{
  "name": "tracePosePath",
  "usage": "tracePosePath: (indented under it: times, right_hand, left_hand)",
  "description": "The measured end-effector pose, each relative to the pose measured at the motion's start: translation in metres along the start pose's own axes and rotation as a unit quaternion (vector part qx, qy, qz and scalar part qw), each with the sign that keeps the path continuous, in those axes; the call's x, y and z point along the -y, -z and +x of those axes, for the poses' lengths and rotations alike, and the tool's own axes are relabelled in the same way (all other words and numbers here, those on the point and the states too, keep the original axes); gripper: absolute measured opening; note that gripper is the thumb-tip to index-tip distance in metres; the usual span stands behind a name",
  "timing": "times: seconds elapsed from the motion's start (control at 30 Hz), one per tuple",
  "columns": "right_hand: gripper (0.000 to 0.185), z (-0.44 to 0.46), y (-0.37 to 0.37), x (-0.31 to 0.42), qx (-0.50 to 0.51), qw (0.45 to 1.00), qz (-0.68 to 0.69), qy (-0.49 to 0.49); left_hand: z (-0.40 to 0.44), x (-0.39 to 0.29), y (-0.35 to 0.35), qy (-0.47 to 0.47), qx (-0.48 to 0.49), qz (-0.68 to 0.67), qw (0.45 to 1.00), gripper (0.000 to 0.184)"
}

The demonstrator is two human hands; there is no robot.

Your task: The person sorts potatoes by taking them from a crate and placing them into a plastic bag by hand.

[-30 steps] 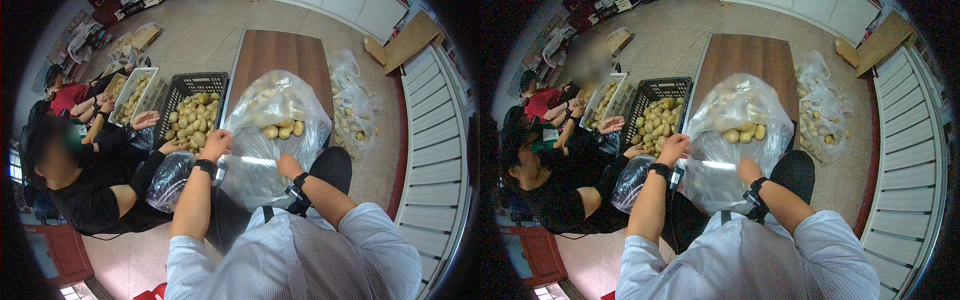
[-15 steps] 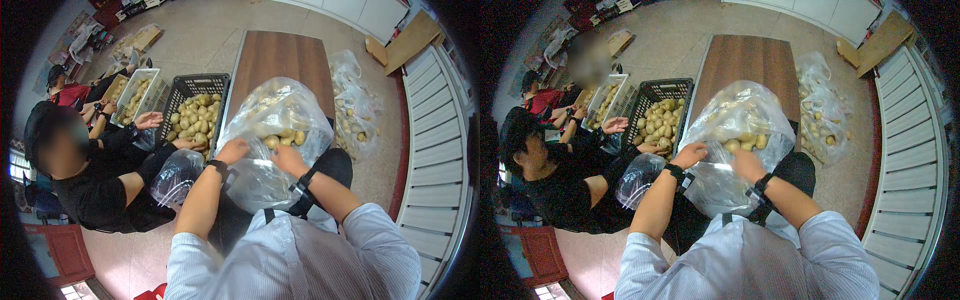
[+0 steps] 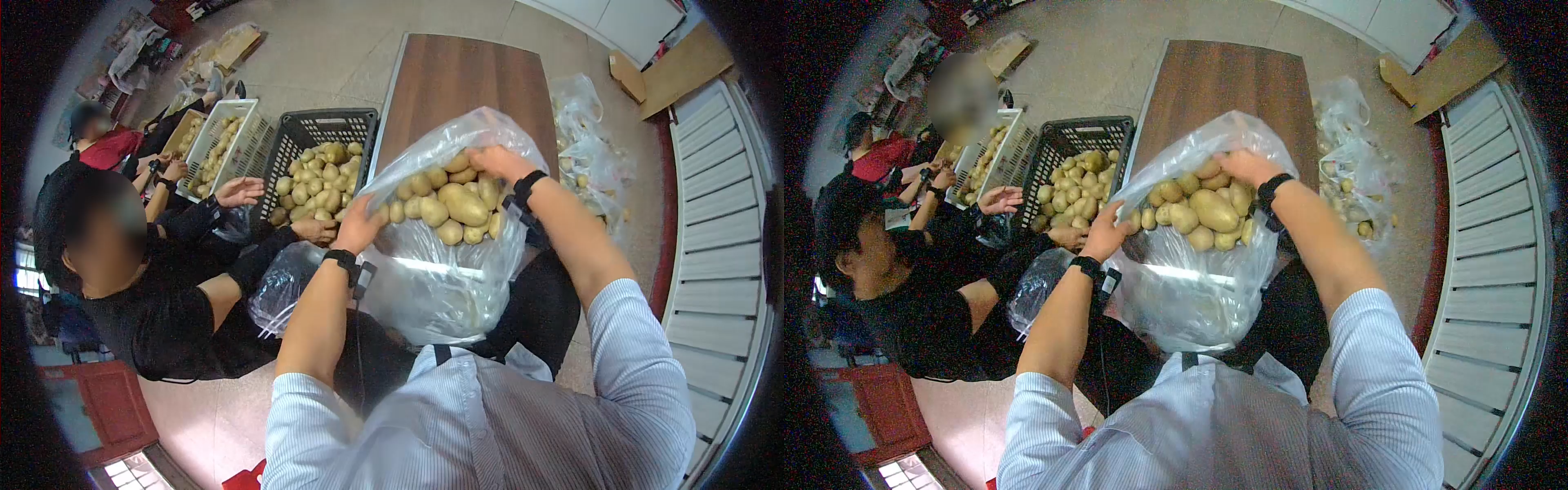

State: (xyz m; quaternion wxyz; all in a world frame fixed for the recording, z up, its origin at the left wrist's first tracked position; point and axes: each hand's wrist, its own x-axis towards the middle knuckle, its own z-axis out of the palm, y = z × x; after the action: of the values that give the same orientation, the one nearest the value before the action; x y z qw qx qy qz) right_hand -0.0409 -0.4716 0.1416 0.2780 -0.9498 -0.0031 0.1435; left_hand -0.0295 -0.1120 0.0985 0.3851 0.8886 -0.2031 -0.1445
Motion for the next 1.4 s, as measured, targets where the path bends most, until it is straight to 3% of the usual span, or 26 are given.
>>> tracePosePath:
  times: [0.07,0.13,0.17,0.23,0.37,0.43,0.57,0.6,0.73,0.8,0.9,0.93,1.0,1.03,1.1,1.23,1.3,1.4]
  right_hand:
    - [0.045,0.02,-0.001,-0.023,-0.018,0.994,-0.085,-0.064]
    - [0.054,0.023,0.015,-0.022,-0.056,0.993,0.002,-0.105]
    - [0.054,0.021,0.024,-0.018,-0.053,0.993,0.003,-0.107]
    - [0.062,0.013,0.037,-0.003,0.016,0.974,-0.033,-0.225]
    - [0.065,0.01,0.0,-0.035,0.033,0.984,-0.001,-0.176]
    - [0.057,0.004,-0.012,-0.024,-0.01,0.974,0.007,-0.228]
    - [0.055,-0.037,-0.006,0.017,-0.039,0.986,-0.067,-0.148]
    - [0.044,-0.034,-0.025,0.005,-0.121,0.984,-0.064,-0.116]
    - [0.038,-0.069,-0.033,0.046,-0.123,0.986,-0.1,-0.041]
    - [0.044,-0.086,-0.053,0.047,-0.234,0.966,-0.066,0.089]
    - [0.049,-0.117,-0.057,0.071,-0.145,0.987,0.007,0.066]
    - [0.048,-0.128,-0.06,0.079,-0.133,0.99,0.019,0.05]
    - [0.047,-0.151,-0.057,0.099,0.006,0.966,0.248,-0.07]
    - [0.047,-0.159,-0.068,0.106,0.01,0.967,0.249,-0.055]
    - [0.044,-0.176,-0.08,0.111,0.079,0.929,0.35,-0.091]
    - [0.045,-0.158,-0.11,0.121,0.042,0.976,0.21,-0.047]
    - [0.05,-0.124,-0.139,0.105,-0.131,0.989,0.004,0.071]
    - [0.056,-0.094,-0.147,0.119,-0.152,0.988,0.002,0.013]
  left_hand:
    - [0.007,0.011,-0.008,0.002,-0.011,-0.035,0.999,0.054]
    - [0.015,0.015,-0.012,0.05,-0.014,-0.104,0.993,0.055]
    - [0.018,0.016,-0.012,0.053,-0.011,-0.104,0.993,0.055]
    - [0.024,0.02,-0.014,0.052,-0.012,-0.088,0.995,0.056]
    - [0.023,0.024,-0.017,0.113,0.004,-0.111,0.987,0.052]
    - [0.021,0.019,-0.013,0.16,0.015,-0.169,0.972,0.048]
    - [0.02,0.032,-0.019,0.088,-0.041,-0.189,0.977,0.041]
    - [0.019,0.027,-0.016,0.077,-0.059,-0.154,0.983,0.038]
    - [0.006,0.01,-0.001,0.06,-0.127,-0.134,0.981,0.028]
    - [-0.002,0.008,0.006,0.044,-0.146,-0.111,0.982,0.028]
    - [-0.015,0.0,0.008,0.154,-0.112,-0.375,0.907,0.028]
    - [-0.021,-0.008,0.012,0.162,-0.117,-0.366,0.909,0.027]
    - [-0.034,-0.03,0.022,0.162,-0.112,-0.432,0.88,0.027]
    - [-0.046,-0.047,0.025,0.171,-0.133,-0.533,0.818,0.022]
    - [-0.058,-0.049,0.02,0.158,-0.114,-0.563,0.803,0.021]
    - [-0.072,-0.063,0.01,0.162,-0.059,-0.609,0.774,0.019]
    - [-0.077,-0.07,0.007,0.159,-0.041,-0.597,0.785,0.018]
    - [-0.077,-0.067,0.002,0.165,-0.024,-0.544,0.823,0.018]
